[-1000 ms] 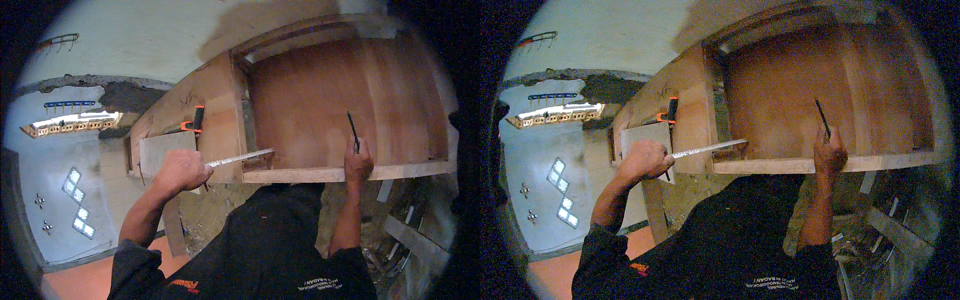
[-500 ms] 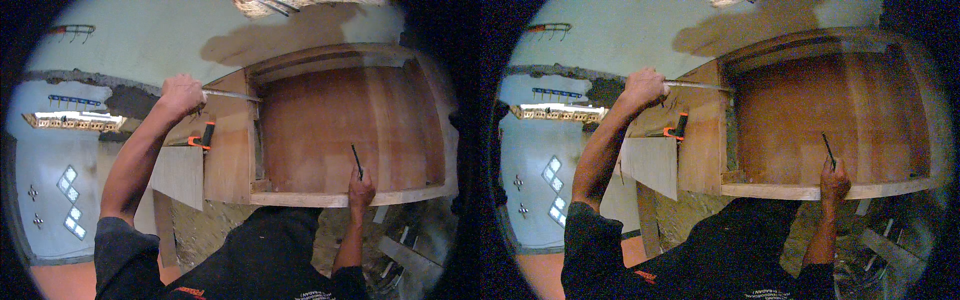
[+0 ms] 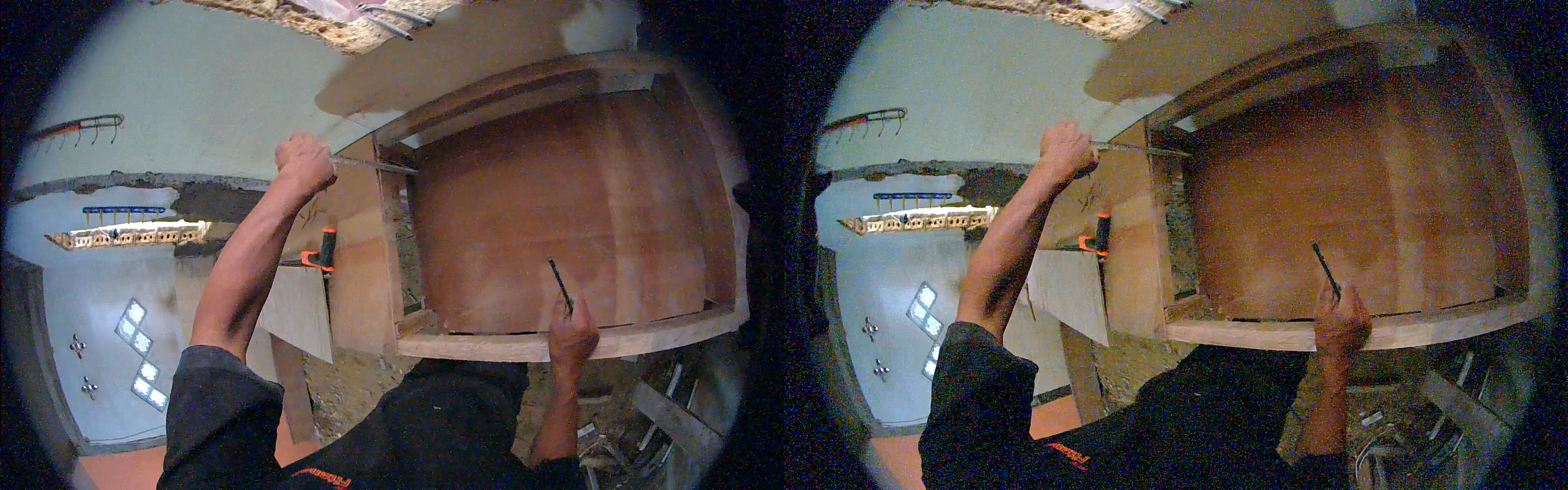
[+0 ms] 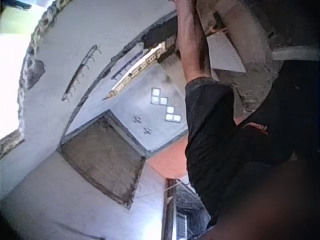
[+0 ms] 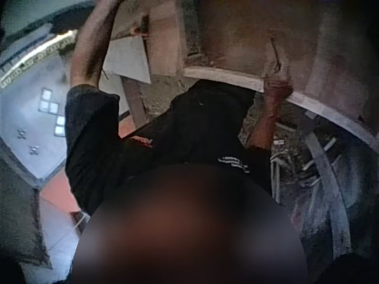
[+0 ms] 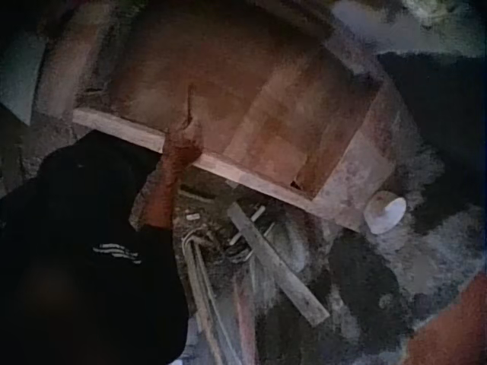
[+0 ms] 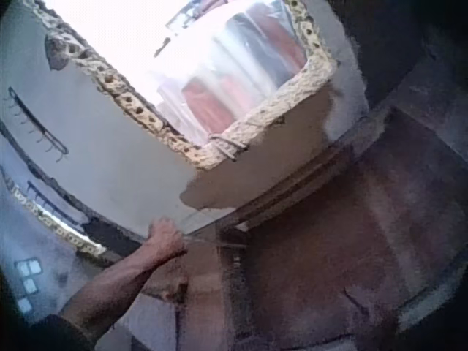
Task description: The person assembles a wooden cabinet by hammering nails into a frame, measuring and marking a plywood panel, and hammering nails into a wooden plank. They use a hammer, tape measure, and pencil to join components and prepare parts for attachment.
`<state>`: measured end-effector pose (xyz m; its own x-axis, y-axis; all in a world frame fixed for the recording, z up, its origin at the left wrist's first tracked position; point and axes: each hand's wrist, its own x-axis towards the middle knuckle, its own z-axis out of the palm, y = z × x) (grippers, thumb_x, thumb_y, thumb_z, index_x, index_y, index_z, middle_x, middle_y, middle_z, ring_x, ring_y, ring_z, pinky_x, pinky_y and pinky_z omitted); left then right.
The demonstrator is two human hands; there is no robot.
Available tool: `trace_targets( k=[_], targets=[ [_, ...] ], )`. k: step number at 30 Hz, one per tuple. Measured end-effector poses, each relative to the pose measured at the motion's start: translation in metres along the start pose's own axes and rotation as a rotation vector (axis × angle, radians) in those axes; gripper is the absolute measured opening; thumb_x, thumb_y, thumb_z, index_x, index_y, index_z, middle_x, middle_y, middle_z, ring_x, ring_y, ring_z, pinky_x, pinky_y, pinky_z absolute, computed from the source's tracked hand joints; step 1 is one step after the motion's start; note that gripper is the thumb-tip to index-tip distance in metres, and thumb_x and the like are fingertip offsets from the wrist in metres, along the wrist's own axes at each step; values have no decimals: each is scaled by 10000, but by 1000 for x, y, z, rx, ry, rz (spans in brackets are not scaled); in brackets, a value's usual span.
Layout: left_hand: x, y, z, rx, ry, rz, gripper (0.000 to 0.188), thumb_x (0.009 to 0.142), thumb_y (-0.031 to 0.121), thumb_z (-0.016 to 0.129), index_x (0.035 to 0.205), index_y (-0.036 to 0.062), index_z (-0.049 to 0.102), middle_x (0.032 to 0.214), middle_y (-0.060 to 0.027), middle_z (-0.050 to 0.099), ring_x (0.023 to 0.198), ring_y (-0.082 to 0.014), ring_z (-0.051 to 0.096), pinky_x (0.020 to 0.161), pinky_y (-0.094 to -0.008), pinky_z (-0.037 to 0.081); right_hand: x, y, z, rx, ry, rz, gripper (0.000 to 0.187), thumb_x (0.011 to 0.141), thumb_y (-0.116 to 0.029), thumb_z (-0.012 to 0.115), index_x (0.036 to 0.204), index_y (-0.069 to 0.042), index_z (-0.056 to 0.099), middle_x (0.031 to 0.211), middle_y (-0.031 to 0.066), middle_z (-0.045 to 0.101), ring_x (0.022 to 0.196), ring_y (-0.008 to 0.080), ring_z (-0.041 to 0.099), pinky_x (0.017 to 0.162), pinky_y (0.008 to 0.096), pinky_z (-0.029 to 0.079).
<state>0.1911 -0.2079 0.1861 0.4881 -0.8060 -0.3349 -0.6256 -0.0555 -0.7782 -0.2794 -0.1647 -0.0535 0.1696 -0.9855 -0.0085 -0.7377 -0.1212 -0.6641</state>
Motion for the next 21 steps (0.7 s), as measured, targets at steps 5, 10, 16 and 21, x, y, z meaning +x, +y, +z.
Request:
trace_targets(
  k=[5, 10, 16, 21],
  targets=[
    [12, 5, 1, 57, 4, -48, 321, 820, 323, 631, 984, 91, 780, 1121, -169, 689, 1091, -334, 639, 838, -458, 568, 2, -1, -1, -82, -37, 36, 243, 928, -297, 669, 916, -54, 664, 780, 212, 673, 710, 421, 656, 630, 513, 498],
    [19, 7, -3, 69, -21, -66, 297, 822, 317, 630, 961, 99, 777, 1110, -163, 684, 1102, -322, 632, 841, -449, 564, 2, -1, -4, -36, -151, 79, 236, 914, -247, 665, 1015, -34, 653, 913, 184, 698, 837, 397, 667, 739, 494, 520],
    [29, 8, -8, 114, -31, -69, 281, 855, 295, 599, 953, 101, 777, 1131, -161, 676, 1074, -321, 647, 791, -462, 572, 3, -2, -7, -50, -169, 93, 218, 895, -222, 680, 1037, -58, 662, 901, 169, 701, 829, 384, 675, 731, 478, 530],
    [32, 10, -15, 127, -56, -74, 294, 864, 289, 588, 984, 99, 779, 1123, -163, 685, 1075, -326, 651, 804, -471, 569, 3, 0, -5, 23, -115, 76, 226, 897, -225, 673, 1043, -53, 661, 908, 177, 705, 820, 380, 681, 734, 469, 538]
  ],
)
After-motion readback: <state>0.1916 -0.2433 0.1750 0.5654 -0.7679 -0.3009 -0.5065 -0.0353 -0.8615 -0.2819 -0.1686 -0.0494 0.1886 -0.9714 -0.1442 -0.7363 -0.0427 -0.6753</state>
